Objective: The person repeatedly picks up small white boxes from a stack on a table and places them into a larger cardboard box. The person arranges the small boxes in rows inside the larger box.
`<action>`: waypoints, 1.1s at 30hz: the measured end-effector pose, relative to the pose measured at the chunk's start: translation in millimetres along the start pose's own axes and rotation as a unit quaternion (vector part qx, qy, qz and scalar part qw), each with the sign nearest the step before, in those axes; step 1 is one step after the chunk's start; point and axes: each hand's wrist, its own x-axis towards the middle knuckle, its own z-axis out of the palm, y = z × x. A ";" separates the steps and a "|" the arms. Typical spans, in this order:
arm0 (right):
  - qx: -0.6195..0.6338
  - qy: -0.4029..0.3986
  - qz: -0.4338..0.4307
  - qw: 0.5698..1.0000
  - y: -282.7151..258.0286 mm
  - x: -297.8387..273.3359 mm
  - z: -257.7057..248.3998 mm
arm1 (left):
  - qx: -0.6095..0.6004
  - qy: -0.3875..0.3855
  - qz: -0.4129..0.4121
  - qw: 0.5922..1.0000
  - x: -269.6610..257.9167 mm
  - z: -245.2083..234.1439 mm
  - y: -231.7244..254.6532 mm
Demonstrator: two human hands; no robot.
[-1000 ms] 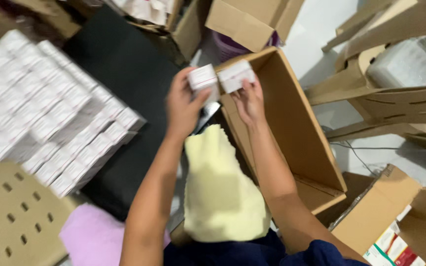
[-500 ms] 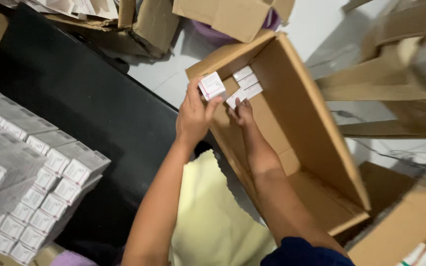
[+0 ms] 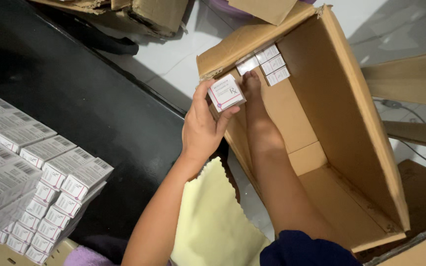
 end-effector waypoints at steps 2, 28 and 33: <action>-0.072 0.017 -0.105 0.992 -7.4 -23.2 16.7 | 0.003 -0.004 0.003 1.000 2.4 -0.9 2.8; -0.040 0.092 -0.042 0.994 6.8 -16.4 -29.2 | 0.043 -0.059 -0.008 0.997 10.4 1.4 6.8; 0.034 0.117 -0.015 0.992 6.4 -8.9 -5.1 | 0.044 -0.058 -0.002 0.997 12.4 2.8 6.1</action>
